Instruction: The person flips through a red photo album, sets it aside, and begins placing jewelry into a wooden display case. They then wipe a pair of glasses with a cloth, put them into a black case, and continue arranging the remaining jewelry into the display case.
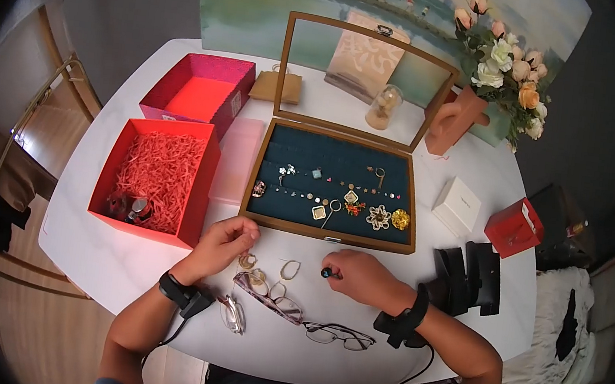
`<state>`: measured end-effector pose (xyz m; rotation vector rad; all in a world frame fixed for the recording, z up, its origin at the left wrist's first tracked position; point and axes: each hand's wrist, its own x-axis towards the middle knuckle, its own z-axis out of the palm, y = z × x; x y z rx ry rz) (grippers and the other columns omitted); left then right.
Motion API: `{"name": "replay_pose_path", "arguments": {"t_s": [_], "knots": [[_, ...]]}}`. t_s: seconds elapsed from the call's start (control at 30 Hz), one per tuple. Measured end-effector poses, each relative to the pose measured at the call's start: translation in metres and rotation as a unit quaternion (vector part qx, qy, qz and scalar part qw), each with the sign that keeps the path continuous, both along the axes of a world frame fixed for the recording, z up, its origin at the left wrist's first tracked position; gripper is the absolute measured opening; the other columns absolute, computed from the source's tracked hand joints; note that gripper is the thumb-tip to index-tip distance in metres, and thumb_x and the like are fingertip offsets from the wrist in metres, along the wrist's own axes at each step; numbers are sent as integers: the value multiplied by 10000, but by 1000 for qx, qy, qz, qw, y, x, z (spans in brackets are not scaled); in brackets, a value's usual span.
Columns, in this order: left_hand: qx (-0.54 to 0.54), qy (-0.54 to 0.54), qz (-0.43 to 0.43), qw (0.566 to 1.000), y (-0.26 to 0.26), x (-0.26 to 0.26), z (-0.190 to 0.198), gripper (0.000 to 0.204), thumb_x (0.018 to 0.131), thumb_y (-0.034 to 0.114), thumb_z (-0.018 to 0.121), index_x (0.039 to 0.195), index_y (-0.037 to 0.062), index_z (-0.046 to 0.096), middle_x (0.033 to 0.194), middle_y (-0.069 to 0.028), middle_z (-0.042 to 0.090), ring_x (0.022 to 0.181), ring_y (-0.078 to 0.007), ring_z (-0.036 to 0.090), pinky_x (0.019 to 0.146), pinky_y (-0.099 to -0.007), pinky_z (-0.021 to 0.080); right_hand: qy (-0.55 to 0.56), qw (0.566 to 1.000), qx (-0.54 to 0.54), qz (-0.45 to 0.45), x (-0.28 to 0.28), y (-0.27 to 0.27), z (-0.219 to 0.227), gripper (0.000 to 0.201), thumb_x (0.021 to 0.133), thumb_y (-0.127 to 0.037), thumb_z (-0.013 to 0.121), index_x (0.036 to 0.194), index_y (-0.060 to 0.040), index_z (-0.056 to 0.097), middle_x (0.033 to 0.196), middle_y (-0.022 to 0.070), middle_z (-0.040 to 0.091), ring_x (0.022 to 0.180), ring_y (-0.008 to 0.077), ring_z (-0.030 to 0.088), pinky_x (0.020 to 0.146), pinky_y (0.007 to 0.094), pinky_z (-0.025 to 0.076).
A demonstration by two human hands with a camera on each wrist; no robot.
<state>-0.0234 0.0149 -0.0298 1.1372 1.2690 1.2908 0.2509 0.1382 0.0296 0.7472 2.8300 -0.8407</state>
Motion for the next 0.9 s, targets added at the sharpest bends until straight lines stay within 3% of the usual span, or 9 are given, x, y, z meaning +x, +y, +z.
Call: {"name": "replay_pose_path", "arguments": {"t_s": [0.07, 0.13, 0.23, 0.37, 0.43, 0.53, 0.6, 0.8, 0.9], "knots": [[0, -4, 3, 1000, -1, -1, 2, 155, 1016, 180, 594, 1010, 27, 617, 781, 60, 548, 662, -14, 483, 584, -194, 414, 2, 999, -45, -28, 0, 3, 2, 188, 871, -82, 674, 1051, -32, 652, 857, 93, 653, 787, 224, 650, 749, 326, 527], [-24, 16, -18, 999, -1, -2, 4, 112, 1020, 150, 585, 1024, 39, 603, 844, 43, 568, 715, -33, 524, 646, -209, 457, 2, 983, -160, -94, 2, 6, 0, 212, 874, -60, 708, 1078, -34, 654, 889, 56, 682, 818, 137, 644, 766, 274, 519], [2, 1, -3, 1000, 0, 0, -1, 159, 1013, 180, 596, 1002, 23, 618, 779, 60, 548, 665, -10, 479, 584, -196, 406, 46, 961, -239, -134, 10, 17, -3, 222, 884, -47, 727, 1095, -39, 659, 938, 19, 692, 867, 85, 634, 798, 245, 515], [-12, 17, -4, 1000, 1, -2, 0, 159, 1007, 182, 604, 991, 26, 623, 774, 65, 545, 679, -6, 471, 589, -195, 399, 77, 959, -224, -158, 19, 52, 21, 240, 873, 9, 727, 1097, -45, 659, 952, -11, 677, 877, 67, 621, 818, 237, 515], [-11, 15, -8, 1000, 1, -1, -1, 157, 1006, 181, 604, 992, 26, 623, 775, 65, 545, 681, -6, 473, 589, -195, 399, 157, 947, -229, -164, 25, 89, 23, 239, 875, 31, 709, 1095, -43, 652, 944, -21, 657, 860, 57, 610, 765, 218, 517], [-13, 18, -5, 1000, 0, 0, -2, 152, 1006, 177, 605, 996, 26, 624, 782, 65, 551, 681, -9, 479, 587, -195, 403, 157, 966, -58, -195, 31, 146, 33, 224, 867, 68, 663, 1070, -25, 643, 900, -12, 650, 843, 64, 614, 750, 224, 517], [-20, 12, 1, 1000, 0, 0, 0, 148, 1008, 172, 602, 1002, 25, 625, 790, 61, 559, 680, -11, 483, 589, -196, 409, 159, 965, -14, -207, 36, 185, 20, 217, 835, 105, 659, 1027, 8, 632, 849, 0, 636, 786, 68, 603, 719, 230, 517], [-26, 3, -1, 1000, 0, -2, -3, 151, 1009, 178, 604, 998, 28, 625, 787, 55, 565, 674, -16, 485, 590, -200, 412, 138, 953, -111, -245, 21, 223, -3, 210, 818, 96, 672, 1007, 8, 642, 832, 11, 639, 786, 88, 609, 723, 230, 516], [-19, 15, -1, 1000, 0, -1, -5, 157, 1010, 184, 604, 986, 30, 623, 771, 55, 555, 671, -18, 473, 591, -206, 408, 152, 961, -66, -220, 17, 234, -14, 177, 822, 80, 683, 980, 6, 652, 837, 20, 651, 798, 102, 620, 734, 246, 523]]}}
